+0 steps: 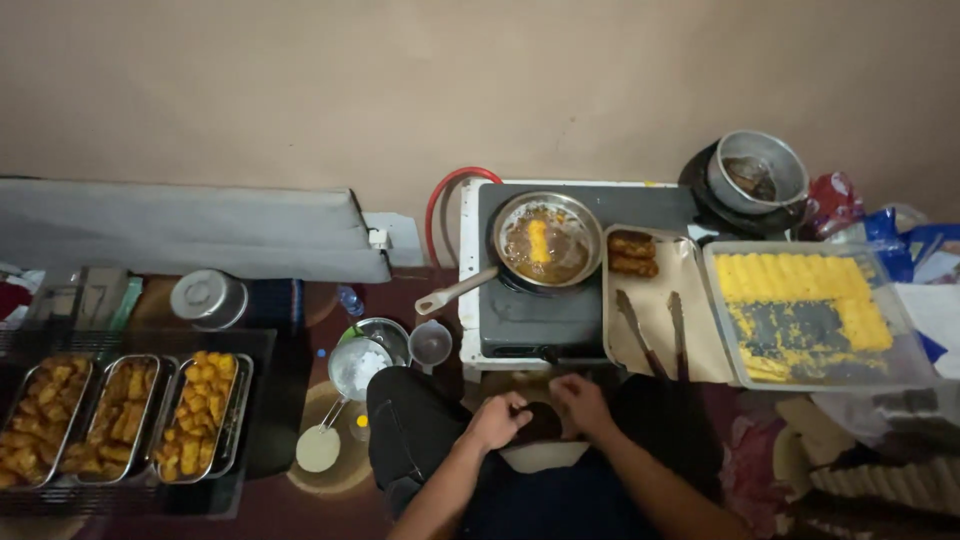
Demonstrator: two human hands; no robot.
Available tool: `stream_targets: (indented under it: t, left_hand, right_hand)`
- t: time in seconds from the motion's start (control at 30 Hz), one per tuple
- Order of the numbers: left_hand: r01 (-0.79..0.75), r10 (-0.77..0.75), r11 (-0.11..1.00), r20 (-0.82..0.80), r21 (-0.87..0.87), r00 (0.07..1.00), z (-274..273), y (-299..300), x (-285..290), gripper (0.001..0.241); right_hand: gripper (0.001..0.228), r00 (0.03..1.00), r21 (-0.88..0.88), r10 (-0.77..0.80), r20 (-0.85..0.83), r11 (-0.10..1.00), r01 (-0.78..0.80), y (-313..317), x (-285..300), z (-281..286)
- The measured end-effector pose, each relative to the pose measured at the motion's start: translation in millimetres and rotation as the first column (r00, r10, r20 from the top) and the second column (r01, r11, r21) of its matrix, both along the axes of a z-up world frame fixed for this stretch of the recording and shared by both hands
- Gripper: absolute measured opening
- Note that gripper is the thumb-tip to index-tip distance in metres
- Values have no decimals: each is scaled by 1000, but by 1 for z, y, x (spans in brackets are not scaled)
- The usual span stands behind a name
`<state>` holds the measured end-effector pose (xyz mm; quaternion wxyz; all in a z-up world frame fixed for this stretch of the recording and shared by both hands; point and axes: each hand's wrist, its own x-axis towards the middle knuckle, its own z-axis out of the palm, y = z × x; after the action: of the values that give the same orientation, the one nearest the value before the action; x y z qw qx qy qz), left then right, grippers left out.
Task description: Fry food items in a pan and transfer them to a tray using tongs
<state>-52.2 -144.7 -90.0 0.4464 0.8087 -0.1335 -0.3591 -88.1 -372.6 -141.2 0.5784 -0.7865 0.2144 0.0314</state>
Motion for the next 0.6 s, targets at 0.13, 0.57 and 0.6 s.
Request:
stream_targets:
  t: [0.13, 0.57, 0.6]
  left_hand:
    - [-71, 71, 997, -9, 16, 997, 3, -2, 4, 33]
    - [-52, 58, 994, 56, -95, 997, 7, -1, -1, 15]
    - [-46, 50, 996, 55, -81, 997, 13, 0, -2, 15]
  right_hand:
    - [19, 883, 18, 393, -258, 915, -402, 5, -3, -17]
    - [9, 822, 15, 568, -51, 823, -568, 23, -10, 20]
    - [9, 825, 28, 563, -45, 827, -562, 25, -10, 31]
